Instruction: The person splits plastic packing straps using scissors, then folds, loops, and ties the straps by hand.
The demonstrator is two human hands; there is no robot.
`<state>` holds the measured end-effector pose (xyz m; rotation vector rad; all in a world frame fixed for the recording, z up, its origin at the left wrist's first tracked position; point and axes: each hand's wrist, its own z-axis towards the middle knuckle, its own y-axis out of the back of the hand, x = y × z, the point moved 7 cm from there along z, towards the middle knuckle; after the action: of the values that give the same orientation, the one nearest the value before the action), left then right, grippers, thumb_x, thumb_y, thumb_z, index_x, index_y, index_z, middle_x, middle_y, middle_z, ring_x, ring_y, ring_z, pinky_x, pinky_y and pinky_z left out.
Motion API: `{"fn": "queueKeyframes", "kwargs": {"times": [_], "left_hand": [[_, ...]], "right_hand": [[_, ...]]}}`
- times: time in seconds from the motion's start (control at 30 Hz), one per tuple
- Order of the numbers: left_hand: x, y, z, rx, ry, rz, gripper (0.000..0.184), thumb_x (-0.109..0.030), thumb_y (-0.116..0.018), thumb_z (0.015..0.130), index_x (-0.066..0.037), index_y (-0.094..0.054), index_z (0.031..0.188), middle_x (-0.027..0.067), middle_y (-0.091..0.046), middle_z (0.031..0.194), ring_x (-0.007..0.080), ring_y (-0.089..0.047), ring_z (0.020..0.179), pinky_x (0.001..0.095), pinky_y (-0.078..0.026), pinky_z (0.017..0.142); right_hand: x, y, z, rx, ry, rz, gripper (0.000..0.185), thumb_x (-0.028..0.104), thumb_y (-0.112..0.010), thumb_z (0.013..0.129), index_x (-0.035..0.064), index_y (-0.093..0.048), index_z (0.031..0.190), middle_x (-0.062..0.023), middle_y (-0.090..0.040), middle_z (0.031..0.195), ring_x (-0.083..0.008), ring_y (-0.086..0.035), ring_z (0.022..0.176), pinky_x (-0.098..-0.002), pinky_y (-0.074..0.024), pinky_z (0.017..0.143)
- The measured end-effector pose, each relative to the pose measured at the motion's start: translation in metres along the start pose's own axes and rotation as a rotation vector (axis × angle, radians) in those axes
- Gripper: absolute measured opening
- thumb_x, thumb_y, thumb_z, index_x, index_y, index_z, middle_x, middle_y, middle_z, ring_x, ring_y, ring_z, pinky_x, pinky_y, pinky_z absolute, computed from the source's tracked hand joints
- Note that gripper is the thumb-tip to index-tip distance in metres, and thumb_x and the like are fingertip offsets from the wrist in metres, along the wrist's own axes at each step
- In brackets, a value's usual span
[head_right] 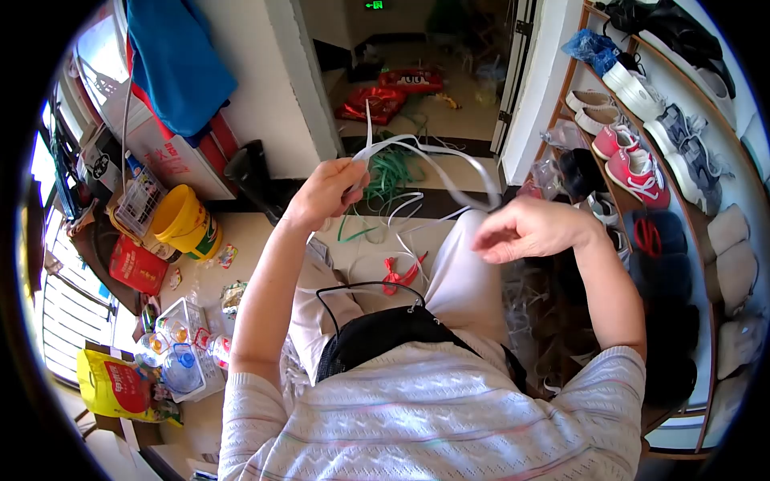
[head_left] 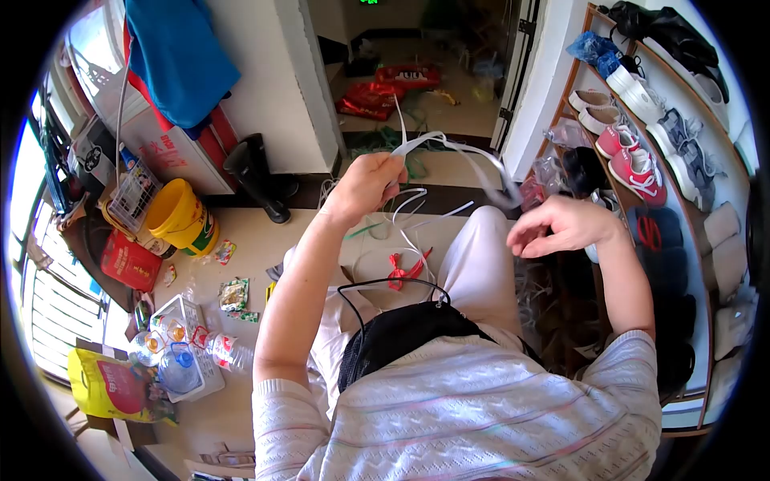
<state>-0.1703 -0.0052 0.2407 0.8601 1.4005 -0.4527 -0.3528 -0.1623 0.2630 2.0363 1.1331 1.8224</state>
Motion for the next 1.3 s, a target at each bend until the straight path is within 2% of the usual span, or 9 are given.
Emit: {"fn": "queueKeyframes", "kwargs": {"times": [0.07, 0.17, 0.33, 0.43, 0.53, 0.73, 0.97, 1.13, 1.3], "left_hand": [[0.002, -0.004, 0.000, -0.002, 0.016, 0.028, 0.030, -0.033, -0.045, 0.092, -0.006, -0.054, 0.079, -0.0035, -0.043, 0.059, 0.0037, -0.033, 0.047, 0.0192, -0.025, 0.041], [-0.002, -0.018, -0.002, 0.116, 0.026, 0.078, 0.029, -0.028, -0.046, 0.089, -0.003, -0.055, 0.077, -0.0024, -0.045, 0.057, 0.0051, -0.036, 0.049, 0.0224, -0.028, 0.043], [-0.020, -0.038, -0.024, 0.437, -0.050, 0.156, 0.031, -0.029, -0.045, 0.091, -0.003, -0.054, 0.076, -0.0029, -0.041, 0.055, 0.0059, -0.035, 0.049, 0.0226, -0.028, 0.045], [-0.017, -0.028, -0.032, 0.546, -0.056, 0.138, 0.031, -0.028, -0.045, 0.092, -0.003, -0.055, 0.077, -0.0033, -0.041, 0.055, 0.0055, -0.035, 0.049, 0.0217, -0.027, 0.044], [-0.002, -0.013, -0.031, 0.450, -0.010, -0.128, 0.031, -0.030, -0.045, 0.093, -0.005, -0.052, 0.076, -0.0016, -0.040, 0.054, 0.0044, -0.029, 0.045, 0.0204, -0.021, 0.040], [0.013, -0.039, -0.010, 0.267, -0.093, -0.411, 0.032, -0.035, -0.045, 0.093, -0.005, -0.052, 0.083, 0.0007, -0.041, 0.056, 0.0058, -0.028, 0.043, 0.0204, -0.022, 0.039], [0.035, -0.077, -0.001, 0.140, -0.105, -0.568, 0.035, -0.039, -0.044, 0.093, -0.006, -0.053, 0.086, 0.0013, -0.044, 0.059, 0.0063, -0.031, 0.048, 0.0191, -0.023, 0.040], [0.041, -0.055, -0.001, -0.024, -0.131, -0.646, 0.032, -0.036, -0.044, 0.094, -0.007, -0.052, 0.084, 0.0014, -0.043, 0.057, 0.0064, -0.029, 0.042, 0.0196, -0.021, 0.037], [0.033, -0.027, -0.007, -0.059, -0.191, -0.622, 0.030, -0.035, -0.046, 0.093, -0.007, -0.051, 0.084, 0.0015, -0.044, 0.057, 0.0054, -0.029, 0.041, 0.0190, -0.020, 0.037]], "right_hand": [[0.043, 0.008, -0.007, -0.242, 0.271, 0.114, 0.033, 0.011, -0.069, 0.077, 0.0018, -0.059, 0.107, -0.0053, -0.064, 0.095, -0.0152, -0.059, 0.087, -0.0275, -0.0469, 0.077], [0.094, 0.010, 0.001, -0.657, 0.551, -0.605, 0.070, 0.024, -0.076, 0.067, 0.0076, -0.045, 0.127, -0.0097, -0.054, 0.120, -0.0232, -0.047, 0.115, -0.0358, -0.0371, 0.096], [0.054, 0.016, 0.066, -0.508, 0.264, -0.893, 0.081, 0.030, -0.076, 0.064, 0.0136, -0.036, 0.133, -0.0107, -0.050, 0.125, -0.0243, -0.037, 0.125, -0.0433, -0.0243, 0.103], [0.015, 0.031, 0.084, -0.285, 0.132, -0.697, 0.029, 0.016, -0.071, 0.069, 0.0075, -0.059, 0.094, -0.0060, -0.062, 0.085, -0.0198, -0.059, 0.091, -0.0349, -0.0399, 0.084], [0.001, 0.047, 0.074, -0.387, 0.082, 0.032, 0.013, 0.012, -0.066, 0.080, 0.0021, -0.058, 0.077, 0.0011, -0.052, 0.060, -0.0054, -0.051, 0.052, -0.0205, -0.0417, 0.048], [-0.007, 0.045, 0.084, -0.443, 0.486, 0.966, 0.021, 0.020, -0.068, 0.081, 0.0063, -0.054, 0.089, -0.0029, -0.059, 0.081, -0.0123, -0.058, 0.076, -0.0303, -0.0506, 0.070], [-0.016, 0.050, 0.103, -0.855, 0.518, 0.991, 0.019, 0.020, -0.063, 0.084, 0.0053, -0.054, 0.091, -0.0084, -0.061, 0.091, -0.0209, -0.062, 0.087, -0.0320, -0.0532, 0.070], [-0.014, 0.050, 0.100, -0.689, 0.442, 0.625, 0.069, 0.022, -0.072, 0.076, 0.0064, -0.033, 0.131, -0.0153, -0.050, 0.116, -0.0187, -0.063, 0.085, -0.0227, -0.0504, 0.057], [-0.070, 0.033, 0.080, -0.418, -0.019, 0.293, 0.038, 0.014, -0.070, 0.076, -0.0009, -0.056, 0.108, -0.0024, -0.059, 0.066, -0.0079, -0.055, 0.054, -0.0209, -0.0438, 0.048]]}}
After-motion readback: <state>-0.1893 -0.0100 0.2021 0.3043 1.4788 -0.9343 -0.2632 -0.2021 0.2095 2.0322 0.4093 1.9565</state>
